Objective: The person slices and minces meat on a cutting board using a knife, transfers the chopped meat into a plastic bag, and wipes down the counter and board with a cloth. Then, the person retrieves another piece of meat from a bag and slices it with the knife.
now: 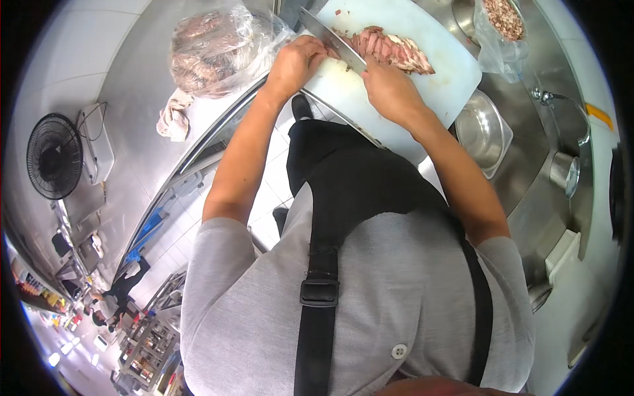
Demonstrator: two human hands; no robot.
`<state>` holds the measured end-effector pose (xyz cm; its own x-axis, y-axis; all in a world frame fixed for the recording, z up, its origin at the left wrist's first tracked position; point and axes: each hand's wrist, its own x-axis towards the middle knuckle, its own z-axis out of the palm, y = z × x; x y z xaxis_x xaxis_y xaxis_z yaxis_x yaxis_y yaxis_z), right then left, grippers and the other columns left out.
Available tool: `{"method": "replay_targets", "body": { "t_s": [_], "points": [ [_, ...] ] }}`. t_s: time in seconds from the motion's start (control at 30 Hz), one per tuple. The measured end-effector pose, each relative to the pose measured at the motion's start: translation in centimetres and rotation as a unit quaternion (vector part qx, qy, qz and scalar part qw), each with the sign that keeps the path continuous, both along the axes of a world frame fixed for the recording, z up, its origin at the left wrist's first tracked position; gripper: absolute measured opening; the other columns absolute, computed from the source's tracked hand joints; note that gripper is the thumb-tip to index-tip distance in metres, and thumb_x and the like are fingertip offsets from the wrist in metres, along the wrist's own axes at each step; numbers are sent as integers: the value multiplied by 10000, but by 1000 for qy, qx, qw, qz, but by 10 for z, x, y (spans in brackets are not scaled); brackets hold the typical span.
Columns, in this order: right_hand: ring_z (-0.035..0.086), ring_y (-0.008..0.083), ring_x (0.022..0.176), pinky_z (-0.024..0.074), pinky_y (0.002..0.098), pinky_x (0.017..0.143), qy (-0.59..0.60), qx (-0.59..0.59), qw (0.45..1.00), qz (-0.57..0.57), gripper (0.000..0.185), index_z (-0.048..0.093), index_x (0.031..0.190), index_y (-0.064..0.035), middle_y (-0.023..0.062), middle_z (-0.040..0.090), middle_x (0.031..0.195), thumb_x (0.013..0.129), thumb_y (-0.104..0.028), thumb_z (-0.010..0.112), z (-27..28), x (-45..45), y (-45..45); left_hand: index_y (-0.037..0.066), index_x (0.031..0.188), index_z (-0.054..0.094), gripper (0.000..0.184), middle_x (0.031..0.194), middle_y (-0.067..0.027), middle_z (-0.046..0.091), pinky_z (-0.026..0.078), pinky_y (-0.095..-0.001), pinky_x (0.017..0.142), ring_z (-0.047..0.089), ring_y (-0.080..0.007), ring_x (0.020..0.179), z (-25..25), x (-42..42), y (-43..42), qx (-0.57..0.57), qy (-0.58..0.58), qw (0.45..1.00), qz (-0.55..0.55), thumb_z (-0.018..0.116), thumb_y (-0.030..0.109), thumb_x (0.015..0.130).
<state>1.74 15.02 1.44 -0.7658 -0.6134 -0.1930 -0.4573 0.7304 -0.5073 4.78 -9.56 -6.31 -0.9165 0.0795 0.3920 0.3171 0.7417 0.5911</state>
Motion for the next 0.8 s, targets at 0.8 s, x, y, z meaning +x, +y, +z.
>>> {"method": "replay_targets", "body": {
  "t_s": [0.8],
  "points": [
    [694, 517, 1024, 521, 604, 915, -37, -88, 994, -49, 264, 613, 1142, 49, 308, 729, 1053, 1054, -198, 582, 8, -7, 21, 0, 1096, 760, 212, 1187, -190, 731, 578, -436, 924, 711, -390, 1052, 8, 3, 1, 21, -29, 999, 17, 778, 48, 890]
  ]
}}
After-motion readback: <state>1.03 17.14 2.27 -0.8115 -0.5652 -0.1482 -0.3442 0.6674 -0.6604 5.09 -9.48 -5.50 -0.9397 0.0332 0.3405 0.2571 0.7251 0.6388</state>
